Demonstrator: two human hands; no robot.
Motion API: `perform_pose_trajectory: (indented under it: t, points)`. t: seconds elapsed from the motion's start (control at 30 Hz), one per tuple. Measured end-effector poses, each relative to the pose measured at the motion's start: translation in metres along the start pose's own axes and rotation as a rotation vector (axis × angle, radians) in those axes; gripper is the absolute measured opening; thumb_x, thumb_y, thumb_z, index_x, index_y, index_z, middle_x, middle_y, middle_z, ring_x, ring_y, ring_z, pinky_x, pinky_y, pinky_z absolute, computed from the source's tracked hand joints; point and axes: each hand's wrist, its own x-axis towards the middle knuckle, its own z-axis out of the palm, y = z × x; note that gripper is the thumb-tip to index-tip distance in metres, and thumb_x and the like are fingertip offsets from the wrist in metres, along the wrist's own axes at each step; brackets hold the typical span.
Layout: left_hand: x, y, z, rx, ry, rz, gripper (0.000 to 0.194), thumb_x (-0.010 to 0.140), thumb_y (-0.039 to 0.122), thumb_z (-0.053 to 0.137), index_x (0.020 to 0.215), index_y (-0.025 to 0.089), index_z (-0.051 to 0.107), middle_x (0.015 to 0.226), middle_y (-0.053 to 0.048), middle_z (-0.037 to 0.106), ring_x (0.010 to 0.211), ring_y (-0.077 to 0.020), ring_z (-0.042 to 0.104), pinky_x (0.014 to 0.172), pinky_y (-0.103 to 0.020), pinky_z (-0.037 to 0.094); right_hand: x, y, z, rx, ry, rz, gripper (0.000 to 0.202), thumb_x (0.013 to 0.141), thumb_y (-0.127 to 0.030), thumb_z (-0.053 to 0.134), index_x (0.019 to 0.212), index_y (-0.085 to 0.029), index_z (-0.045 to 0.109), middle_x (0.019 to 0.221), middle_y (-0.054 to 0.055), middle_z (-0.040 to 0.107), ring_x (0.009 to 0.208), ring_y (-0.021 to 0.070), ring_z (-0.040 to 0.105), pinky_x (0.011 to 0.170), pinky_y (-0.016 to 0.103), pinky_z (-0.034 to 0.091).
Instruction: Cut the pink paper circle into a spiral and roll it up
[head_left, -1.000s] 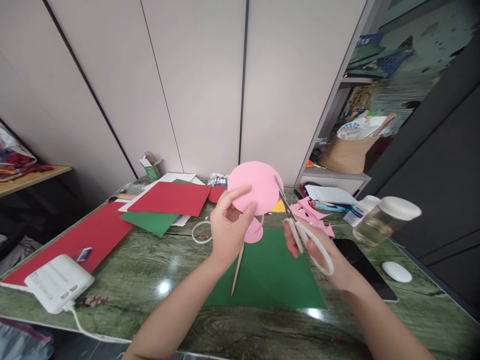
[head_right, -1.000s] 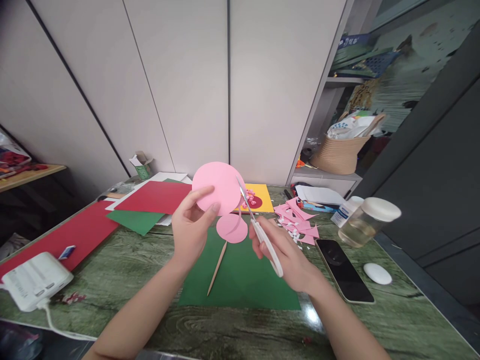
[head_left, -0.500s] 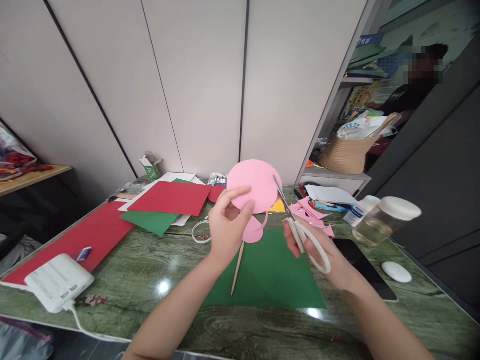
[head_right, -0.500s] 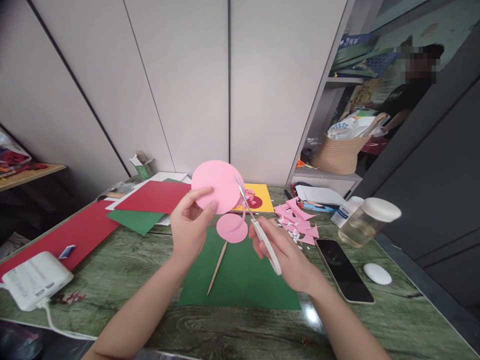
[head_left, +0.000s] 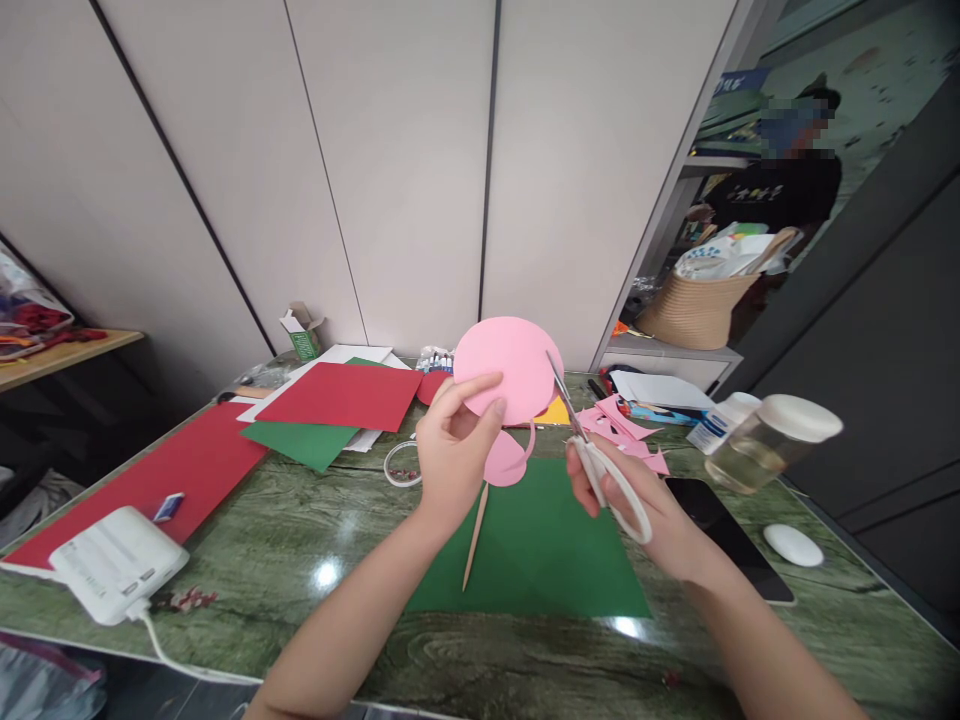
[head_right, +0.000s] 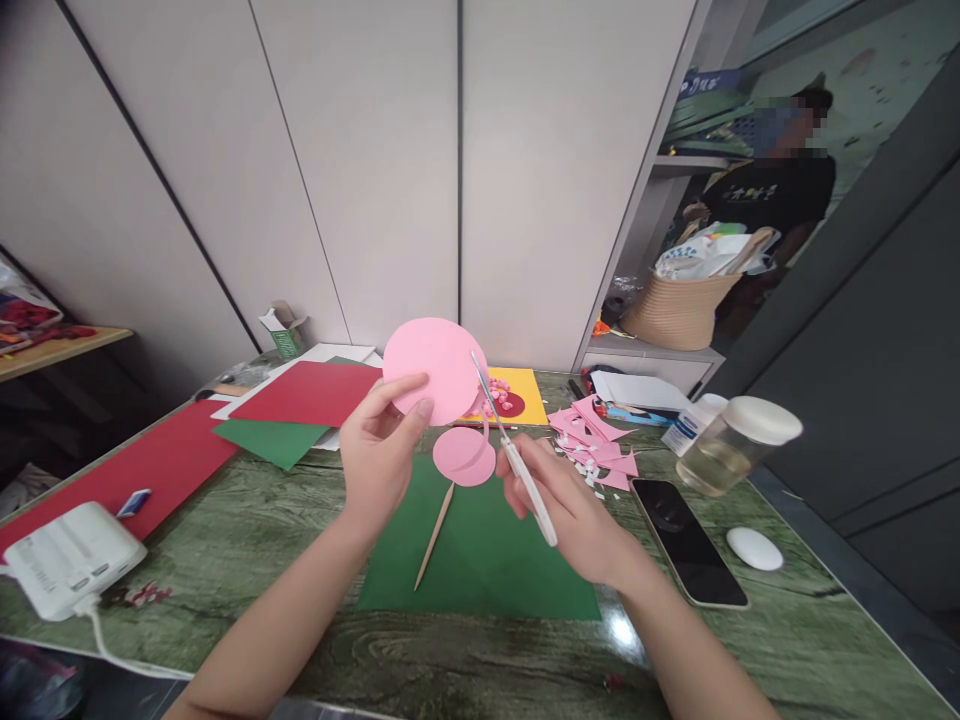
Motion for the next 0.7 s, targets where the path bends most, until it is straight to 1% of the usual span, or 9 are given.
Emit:
perform_pose_trajectory:
  t: [0.1,0.2,0.4,0.5,0.63,0.7]
  points:
    - [-0.0001,-0.0006,0.0004,-0.007,-0.001,-0.002,0.023,0.074,0.021,0.065,0.097,0.024,0.067,0.1,-0.005,0.06,0.097,-0.0164,0.058,0.078,-0.027,0.052,0.0005,-0.0001,0.0005,-0.016,0.01,0.01,0.034,0.093,-0.05,0.029,0.09,-0.021,0.047,0.068,0.0,0.048,0.064,0.016,0.042,0.062,0.031,0.033]
    - [-0.0002,-0.0012,0.0011,-0.025,-0.007,-0.008,0.026,0.073,0.02,0.066,0.1,0.024,0.066,0.1,-0.005,0.06,0.096,-0.0161,0.059,0.078,-0.027,0.052,0.0013,-0.0009,0.0011,-0.041,0.007,0.028,0.034,0.094,-0.049,0.029,0.088,-0.021,0.046,0.066,0.0,0.048,0.064,0.016,0.042,0.062,0.03,0.033]
    - [0.0,0.0,0.001,-0.021,-0.003,0.006,0.027,0.073,0.017,0.066,0.099,0.024,0.066,0.1,-0.004,0.06,0.096,-0.0153,0.059,0.078,-0.026,0.052,0.002,-0.0018,0.0018,-0.053,0.012,0.044,0.031,0.095,-0.045,0.028,0.086,-0.021,0.046,0.065,-0.001,0.047,0.063,0.0156,0.042,0.061,0.029,0.033]
    - [-0.0001,0.0011,0.0,0.007,-0.007,-0.001,0.027,0.073,0.016,0.065,0.099,0.023,0.066,0.099,-0.004,0.06,0.095,-0.0156,0.059,0.076,-0.026,0.052,0.0014,-0.0009,0.0016,-0.031,0.019,0.031,0.031,0.094,-0.046,0.029,0.088,-0.021,0.046,0.067,0.0,0.047,0.063,0.0154,0.042,0.061,0.029,0.034]
    - [-0.0003,0.0019,-0.0007,0.039,-0.033,0.008,0.028,0.073,0.016,0.063,0.1,0.023,0.066,0.1,-0.005,0.06,0.095,-0.0164,0.058,0.079,-0.027,0.051,0.0012,-0.0005,0.0007,0.004,0.018,-0.01,0.034,0.094,-0.05,0.028,0.093,-0.021,0.047,0.068,0.0,0.047,0.061,0.0151,0.042,0.06,0.03,0.034]
    - [-0.0002,0.0022,-0.0005,0.046,-0.049,0.006,0.028,0.073,0.015,0.063,0.099,0.023,0.066,0.099,-0.005,0.06,0.094,-0.0165,0.058,0.077,-0.027,0.051,0.0018,-0.0008,0.0003,0.007,0.022,-0.01,0.035,0.093,-0.05,0.028,0.094,-0.021,0.046,0.067,0.0,0.046,0.06,0.0151,0.042,0.06,0.03,0.034]
